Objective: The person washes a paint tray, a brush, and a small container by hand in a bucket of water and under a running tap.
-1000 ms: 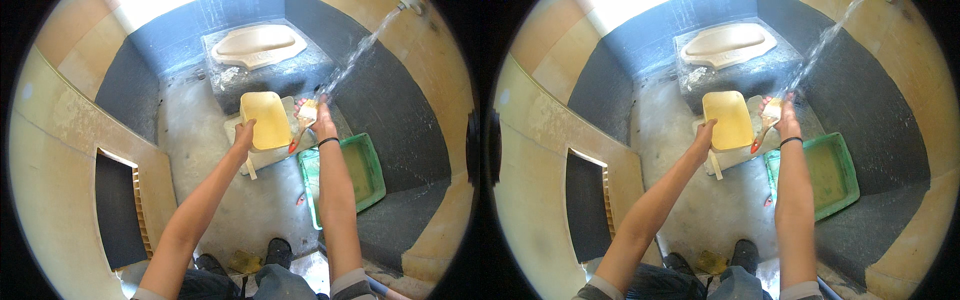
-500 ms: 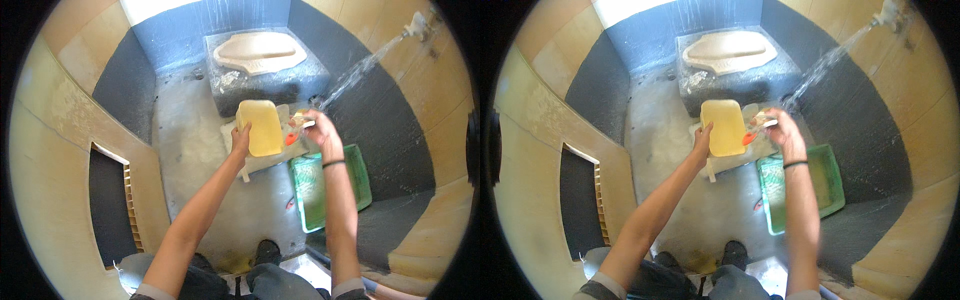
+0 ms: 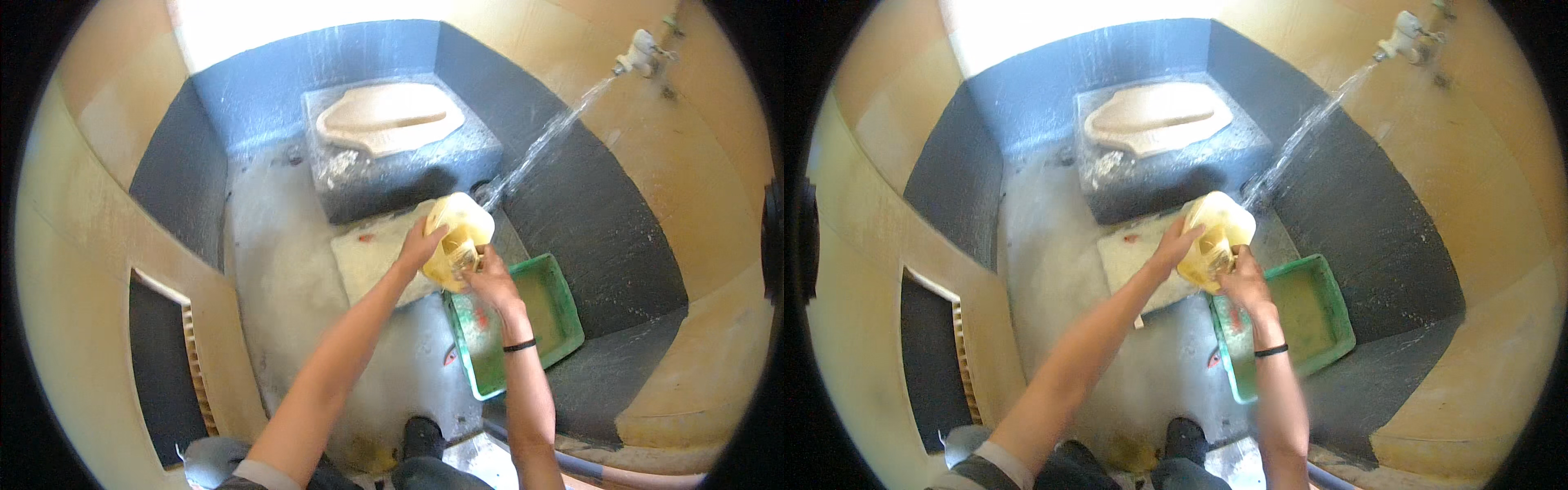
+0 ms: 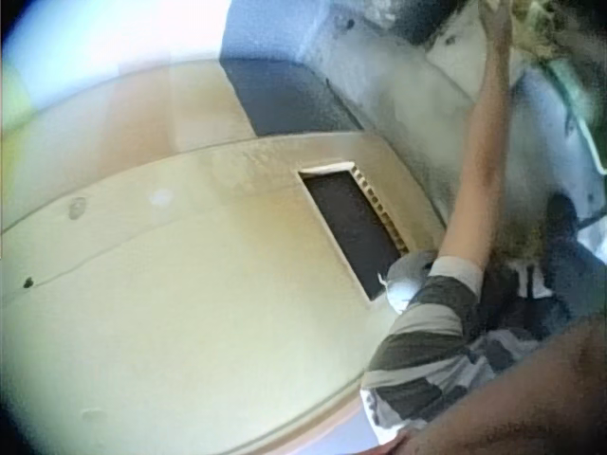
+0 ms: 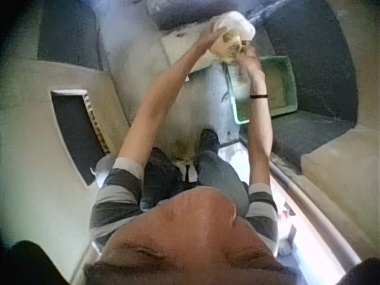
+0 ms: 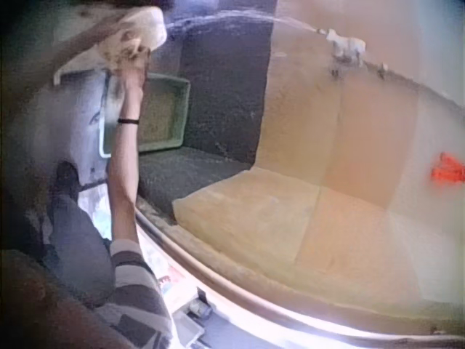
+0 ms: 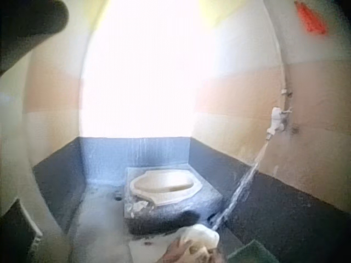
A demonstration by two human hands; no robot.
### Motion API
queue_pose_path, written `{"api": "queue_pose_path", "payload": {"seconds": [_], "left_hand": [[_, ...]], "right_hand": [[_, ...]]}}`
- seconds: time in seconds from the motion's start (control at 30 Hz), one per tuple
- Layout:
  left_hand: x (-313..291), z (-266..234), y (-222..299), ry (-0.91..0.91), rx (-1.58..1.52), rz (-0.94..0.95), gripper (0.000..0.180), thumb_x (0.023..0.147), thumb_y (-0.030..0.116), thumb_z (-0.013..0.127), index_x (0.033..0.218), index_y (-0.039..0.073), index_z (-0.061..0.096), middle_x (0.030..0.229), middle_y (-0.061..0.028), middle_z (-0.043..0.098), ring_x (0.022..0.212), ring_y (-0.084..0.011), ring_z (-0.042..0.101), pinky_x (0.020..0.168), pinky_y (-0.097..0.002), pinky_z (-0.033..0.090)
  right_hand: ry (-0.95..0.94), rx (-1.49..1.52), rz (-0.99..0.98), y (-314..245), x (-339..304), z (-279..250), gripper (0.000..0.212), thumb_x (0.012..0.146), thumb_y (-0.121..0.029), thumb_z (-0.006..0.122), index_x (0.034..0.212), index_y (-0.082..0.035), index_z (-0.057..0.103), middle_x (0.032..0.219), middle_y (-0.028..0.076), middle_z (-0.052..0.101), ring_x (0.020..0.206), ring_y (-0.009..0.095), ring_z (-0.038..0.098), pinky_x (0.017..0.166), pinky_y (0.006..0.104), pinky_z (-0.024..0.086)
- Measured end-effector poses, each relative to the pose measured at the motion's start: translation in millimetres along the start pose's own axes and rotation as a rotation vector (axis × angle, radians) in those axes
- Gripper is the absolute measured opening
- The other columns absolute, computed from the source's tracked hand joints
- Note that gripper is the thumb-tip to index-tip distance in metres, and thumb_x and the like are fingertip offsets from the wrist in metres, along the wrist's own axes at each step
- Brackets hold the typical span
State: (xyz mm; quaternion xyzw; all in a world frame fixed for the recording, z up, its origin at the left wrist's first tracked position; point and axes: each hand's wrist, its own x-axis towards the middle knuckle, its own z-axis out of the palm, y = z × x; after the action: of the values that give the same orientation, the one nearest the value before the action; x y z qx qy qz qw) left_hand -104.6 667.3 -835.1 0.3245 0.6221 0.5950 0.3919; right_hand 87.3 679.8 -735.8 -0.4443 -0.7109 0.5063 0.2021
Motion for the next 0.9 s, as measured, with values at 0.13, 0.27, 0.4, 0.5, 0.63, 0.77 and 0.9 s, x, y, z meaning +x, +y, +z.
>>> {"api": "queue_pose_path", "payload": {"seconds": [0.13,0.27,0.4,0.5,0.63,0.77,0.9], "left_hand": [[-13,34,25,-0.155,-0.175,-0.193,0.065,0.096,0.048,0.064,0.143,0.005,0.055,0.134,-0.0116,0.064,0.121,-0.0232,0.061,0.104,-0.0356,0.045],[-11,46,21,-0.134,-0.194,-0.279,0.067,0.1,0.058,0.054,0.144,0.008,0.055,0.137,-0.0105,0.062,0.124,-0.0233,0.059,0.105,-0.0375,0.044],[-15,39,26,-0.046,-0.193,-0.34,0.072,0.098,0.064,0.052,0.14,0.005,0.058,0.138,-0.0128,0.06,0.124,-0.0253,0.058,0.105,-0.0392,0.043],[-8,-7,1,0.068,-0.269,-0.389,0.076,0.097,0.066,0.051,0.14,0.003,0.056,0.137,-0.0157,0.06,0.122,-0.0278,0.059,0.105,-0.0404,0.044],[-20,-15,1,0.014,0.021,-0.247,0.081,0.095,0.068,0.051,0.139,0.001,0.055,0.134,-0.0192,0.062,0.12,-0.0303,0.06,0.104,-0.0409,0.045],[-34,-23,5,-0.022,0.337,-0.123,0.081,0.093,0.069,0.053,0.136,0.0,0.058,0.131,-0.0247,0.064,0.125,-0.037,0.06,0.104,-0.0443,0.045],[-24,-26,10,0.126,0.373,-0.071,0.08,0.093,0.067,0.053,0.136,0.0,0.058,0.13,-0.0271,0.064,0.125,-0.0418,0.059,0.103,-0.0477,0.046]], "right_hand": [[0.407,-0.967,-0.121,-9,50,-40,0.03,0.089,-0.03,0.066,0.108,-0.008,0.074,0.097,0.017,0.076,0.094,0.033,0.075,0.078,0.0467,0.06],[0.541,-1.26,-0.069,2,75,-1,0.022,0.087,-0.027,0.068,0.104,-0.015,0.077,0.094,0.016,0.076,0.093,0.034,0.074,0.079,0.0464,0.06],[0.141,-1.118,-0.011,1,54,18,0.02,0.086,-0.024,0.069,0.101,-0.019,0.08,0.099,0.014,0.076,0.099,0.033,0.074,0.086,0.0447,0.059],[-0.126,-0.83,-0.113,-28,28,28,0.022,0.085,-0.025,0.07,0.104,-0.018,0.08,0.103,0.014,0.076,0.099,0.033,0.073,0.091,0.0455,0.057],[-0.133,-0.919,-0.142,-26,47,22,0.021,0.086,-0.026,0.07,0.101,-0.017,0.08,0.102,0.014,0.076,0.098,0.032,0.074,0.088,0.0469,0.058],[0.208,-1.223,-0.303,-13,77,23,0.017,0.088,-0.02,0.066,0.093,-0.011,0.079,0.094,0.014,0.077,0.089,0.03,0.076,0.079,0.0428,0.061],[0.174,-1.329,-0.309,0,76,45,0.015,0.088,-0.017,0.064,0.088,-0.011,0.078,0.09,0.013,0.077,0.086,0.03,0.077,0.073,0.041,0.061]]}}
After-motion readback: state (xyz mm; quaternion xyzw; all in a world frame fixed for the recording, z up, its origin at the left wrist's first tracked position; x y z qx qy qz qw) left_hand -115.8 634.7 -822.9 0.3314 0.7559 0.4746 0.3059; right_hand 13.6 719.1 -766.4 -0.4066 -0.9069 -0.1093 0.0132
